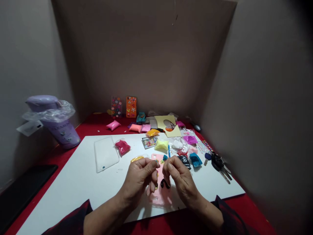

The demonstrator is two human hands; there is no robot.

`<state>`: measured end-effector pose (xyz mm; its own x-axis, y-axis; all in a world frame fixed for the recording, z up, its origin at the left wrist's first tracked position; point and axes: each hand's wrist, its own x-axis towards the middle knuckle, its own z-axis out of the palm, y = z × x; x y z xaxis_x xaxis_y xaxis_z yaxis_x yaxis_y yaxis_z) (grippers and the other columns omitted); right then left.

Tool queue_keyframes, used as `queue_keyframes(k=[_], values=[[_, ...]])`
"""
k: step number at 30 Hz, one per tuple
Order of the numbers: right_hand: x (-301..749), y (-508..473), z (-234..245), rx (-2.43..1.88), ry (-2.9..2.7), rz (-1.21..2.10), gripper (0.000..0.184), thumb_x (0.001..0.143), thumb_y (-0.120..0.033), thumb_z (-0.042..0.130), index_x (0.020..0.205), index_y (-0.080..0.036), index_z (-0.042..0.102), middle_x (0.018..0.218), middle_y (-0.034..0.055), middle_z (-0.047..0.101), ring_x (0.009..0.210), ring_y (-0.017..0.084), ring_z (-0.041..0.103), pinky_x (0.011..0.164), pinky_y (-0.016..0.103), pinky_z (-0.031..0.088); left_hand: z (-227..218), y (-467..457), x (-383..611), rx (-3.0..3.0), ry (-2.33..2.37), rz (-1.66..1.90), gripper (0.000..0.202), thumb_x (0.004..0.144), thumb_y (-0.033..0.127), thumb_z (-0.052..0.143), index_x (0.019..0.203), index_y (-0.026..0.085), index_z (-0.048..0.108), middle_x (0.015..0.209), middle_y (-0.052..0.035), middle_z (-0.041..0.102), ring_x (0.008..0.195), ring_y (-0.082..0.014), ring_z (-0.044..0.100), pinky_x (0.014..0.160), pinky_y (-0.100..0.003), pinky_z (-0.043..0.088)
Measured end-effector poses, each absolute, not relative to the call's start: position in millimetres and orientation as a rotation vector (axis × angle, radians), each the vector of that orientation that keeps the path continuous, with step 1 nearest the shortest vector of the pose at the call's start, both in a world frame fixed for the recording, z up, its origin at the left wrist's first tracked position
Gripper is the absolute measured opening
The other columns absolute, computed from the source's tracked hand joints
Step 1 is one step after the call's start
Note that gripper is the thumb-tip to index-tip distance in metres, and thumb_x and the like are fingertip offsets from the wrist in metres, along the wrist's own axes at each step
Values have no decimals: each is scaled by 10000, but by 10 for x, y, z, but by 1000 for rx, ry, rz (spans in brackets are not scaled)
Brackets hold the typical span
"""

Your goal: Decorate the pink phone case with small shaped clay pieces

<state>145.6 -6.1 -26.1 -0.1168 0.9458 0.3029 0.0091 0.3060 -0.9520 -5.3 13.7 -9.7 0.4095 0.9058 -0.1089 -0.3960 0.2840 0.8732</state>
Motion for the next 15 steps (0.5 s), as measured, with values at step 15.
queue_keyframes(k=[15], values=[[1464,2,-261,-857,-1086,1441,305,831,-454,594,802,-160,520,602,-36,531,426,57,446,407,188,339,-131,182,-53,882,703,983,299,781,381,661,697,119,543,441,25,555,274,-48,437,273,-118,258]])
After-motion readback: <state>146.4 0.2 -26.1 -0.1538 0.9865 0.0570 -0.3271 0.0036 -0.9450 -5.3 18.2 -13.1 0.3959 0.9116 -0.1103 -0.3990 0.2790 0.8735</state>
